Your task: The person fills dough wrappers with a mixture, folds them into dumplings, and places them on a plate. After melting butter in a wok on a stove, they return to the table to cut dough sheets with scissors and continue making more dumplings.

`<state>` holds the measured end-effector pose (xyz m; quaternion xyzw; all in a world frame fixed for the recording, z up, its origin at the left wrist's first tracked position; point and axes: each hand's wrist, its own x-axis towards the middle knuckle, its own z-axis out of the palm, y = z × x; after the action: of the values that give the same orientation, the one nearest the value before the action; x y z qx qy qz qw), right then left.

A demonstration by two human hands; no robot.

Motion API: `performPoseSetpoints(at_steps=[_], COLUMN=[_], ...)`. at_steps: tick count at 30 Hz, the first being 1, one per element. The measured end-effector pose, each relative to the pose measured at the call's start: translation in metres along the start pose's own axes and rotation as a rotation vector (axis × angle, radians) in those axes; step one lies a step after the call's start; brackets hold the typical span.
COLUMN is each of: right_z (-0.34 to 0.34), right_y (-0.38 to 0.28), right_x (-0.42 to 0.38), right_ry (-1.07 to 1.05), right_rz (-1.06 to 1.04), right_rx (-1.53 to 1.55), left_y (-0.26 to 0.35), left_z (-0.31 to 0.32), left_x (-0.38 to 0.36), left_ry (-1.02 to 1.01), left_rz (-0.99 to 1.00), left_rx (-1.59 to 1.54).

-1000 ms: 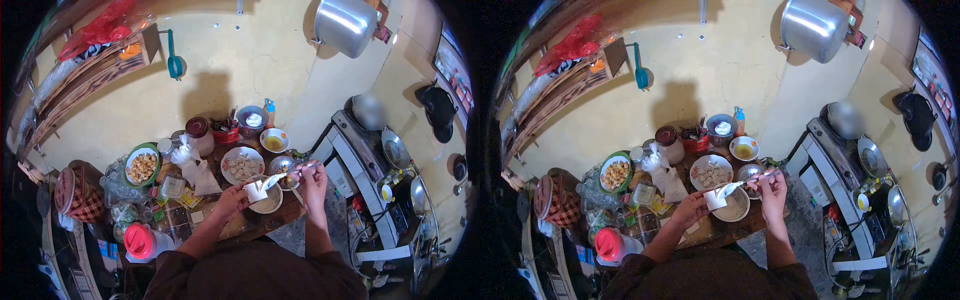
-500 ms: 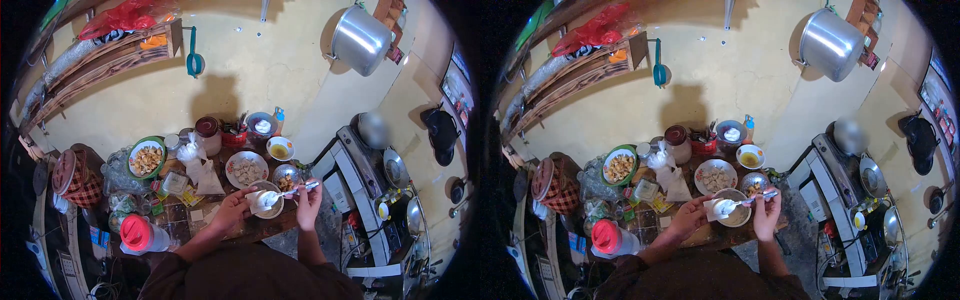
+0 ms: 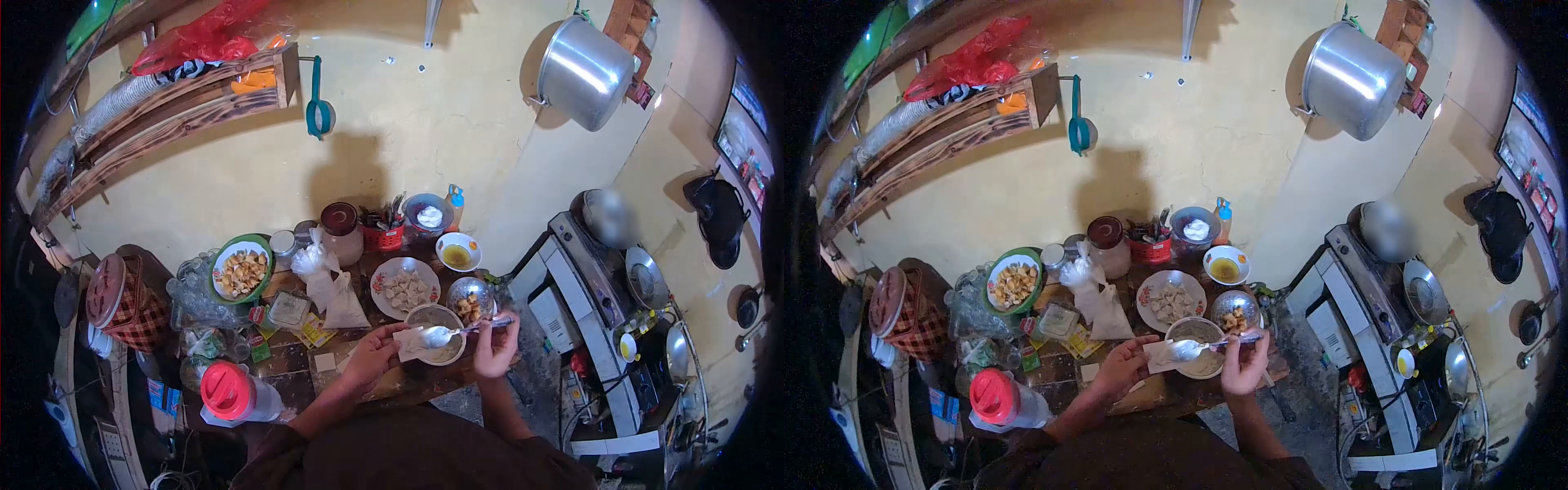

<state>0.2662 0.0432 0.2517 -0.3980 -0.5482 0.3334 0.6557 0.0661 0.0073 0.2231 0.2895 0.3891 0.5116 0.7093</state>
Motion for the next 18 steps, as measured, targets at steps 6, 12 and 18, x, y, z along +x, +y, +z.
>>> performPoseSetpoints(at_steps=[6, 12, 18], right_z=[0.011, 0.014, 0.024], right_y=[0.013, 0.021, 0.018], right_x=[-0.012, -0.010, -0.011], right_ry=[0.116, 0.275, 0.222], right_rz=[-0.078, -0.038, -0.067], right_rx=[0.171, 0.190, 0.243], left_y=[-0.002, -0.005, -0.006], left_z=[-0.007, -0.020, -0.024], left_x=[0.002, 0.009, 0.014], left_ry=[0.033, 0.051, 0.093], left_rz=[0.005, 0.004, 0.035], left_rx=[-0.058, -0.058, -0.031])
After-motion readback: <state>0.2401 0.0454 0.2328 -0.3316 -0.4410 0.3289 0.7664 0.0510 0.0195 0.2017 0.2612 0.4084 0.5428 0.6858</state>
